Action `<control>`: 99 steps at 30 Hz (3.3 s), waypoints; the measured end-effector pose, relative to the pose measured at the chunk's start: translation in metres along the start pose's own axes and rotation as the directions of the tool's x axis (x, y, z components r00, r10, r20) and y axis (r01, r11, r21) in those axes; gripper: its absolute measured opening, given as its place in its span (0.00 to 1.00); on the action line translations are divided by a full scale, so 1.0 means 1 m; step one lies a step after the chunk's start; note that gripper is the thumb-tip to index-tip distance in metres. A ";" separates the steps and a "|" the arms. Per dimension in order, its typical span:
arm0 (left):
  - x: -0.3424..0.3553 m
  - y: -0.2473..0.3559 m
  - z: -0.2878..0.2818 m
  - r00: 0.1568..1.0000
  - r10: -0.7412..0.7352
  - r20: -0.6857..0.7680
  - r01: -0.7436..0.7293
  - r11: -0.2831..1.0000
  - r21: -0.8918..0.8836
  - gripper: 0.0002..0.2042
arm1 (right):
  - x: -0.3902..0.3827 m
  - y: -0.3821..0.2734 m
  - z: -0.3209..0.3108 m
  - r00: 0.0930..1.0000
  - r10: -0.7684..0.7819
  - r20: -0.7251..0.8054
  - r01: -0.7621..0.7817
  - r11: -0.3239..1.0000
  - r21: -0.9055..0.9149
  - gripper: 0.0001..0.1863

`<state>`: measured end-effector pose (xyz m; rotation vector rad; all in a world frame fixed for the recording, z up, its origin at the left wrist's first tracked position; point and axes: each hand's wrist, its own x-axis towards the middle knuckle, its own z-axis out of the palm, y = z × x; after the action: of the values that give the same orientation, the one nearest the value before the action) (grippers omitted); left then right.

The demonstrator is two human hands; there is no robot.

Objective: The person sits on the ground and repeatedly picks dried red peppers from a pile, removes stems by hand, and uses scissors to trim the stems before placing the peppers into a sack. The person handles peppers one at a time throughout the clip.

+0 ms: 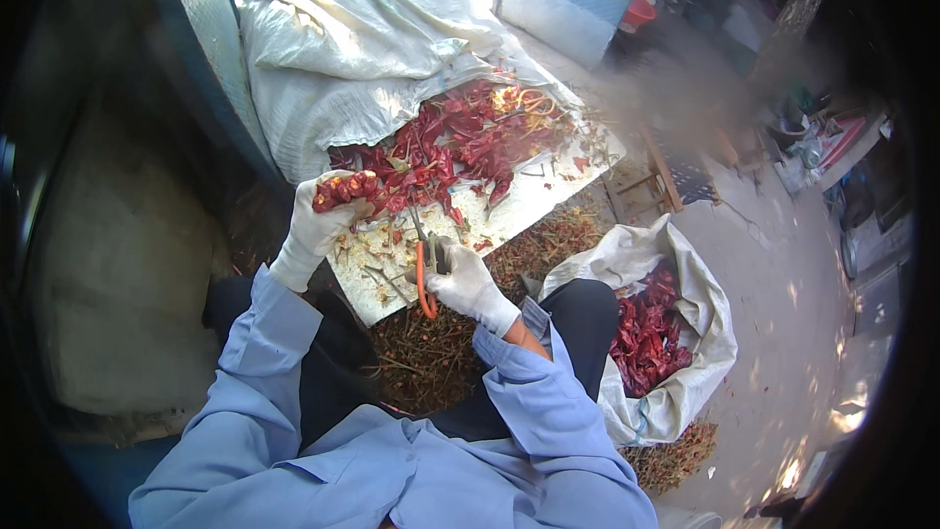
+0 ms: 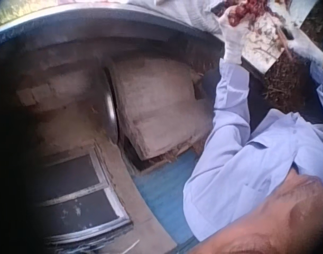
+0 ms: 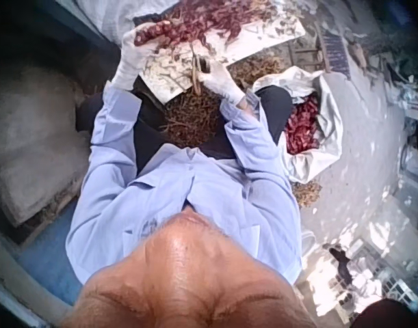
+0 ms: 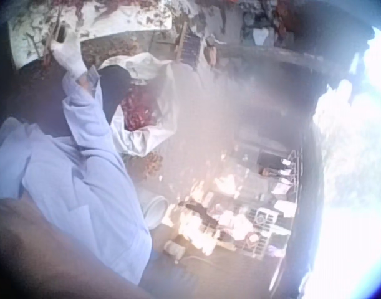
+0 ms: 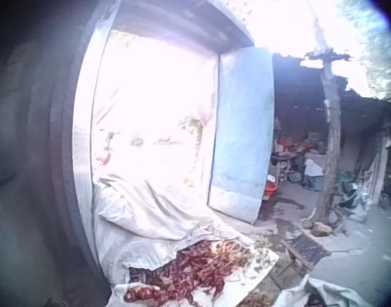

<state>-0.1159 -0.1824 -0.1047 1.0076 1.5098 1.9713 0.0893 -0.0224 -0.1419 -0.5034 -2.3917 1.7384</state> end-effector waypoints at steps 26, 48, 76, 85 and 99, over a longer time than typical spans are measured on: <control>0.003 -0.006 0.002 0.999 -0.012 -0.031 0.012 1.000 -0.014 0.14 | -0.009 -0.026 -0.005 0.806 -0.547 -0.226 0.289 0.696 -0.657 0.18; -0.001 0.003 0.003 0.988 -0.150 -0.020 0.150 0.989 -0.013 0.12 | -0.011 -0.022 -0.004 0.843 -0.501 -0.193 0.272 0.708 -0.651 0.13; -0.002 0.002 0.006 0.983 -0.177 0.047 0.183 0.958 -0.219 0.11 | -0.013 -0.025 0.005 0.930 -0.315 -0.188 0.225 0.895 -0.386 0.25; -0.003 0.004 0.009 0.982 -0.170 0.082 0.181 0.971 -0.159 0.11 | -0.008 -0.019 0.010 0.829 -0.506 -0.237 0.292 0.753 -0.589 0.25; -0.001 0.005 0.013 0.990 -0.134 -0.038 0.118 0.950 -0.288 0.12 | -0.010 -0.002 0.025 0.926 -0.257 -0.275 0.125 0.900 -0.418 0.20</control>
<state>-0.1047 -0.1771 -0.0985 0.7207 1.2370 2.0662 0.0901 -0.0492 -0.1470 -0.5274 -2.4445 0.9979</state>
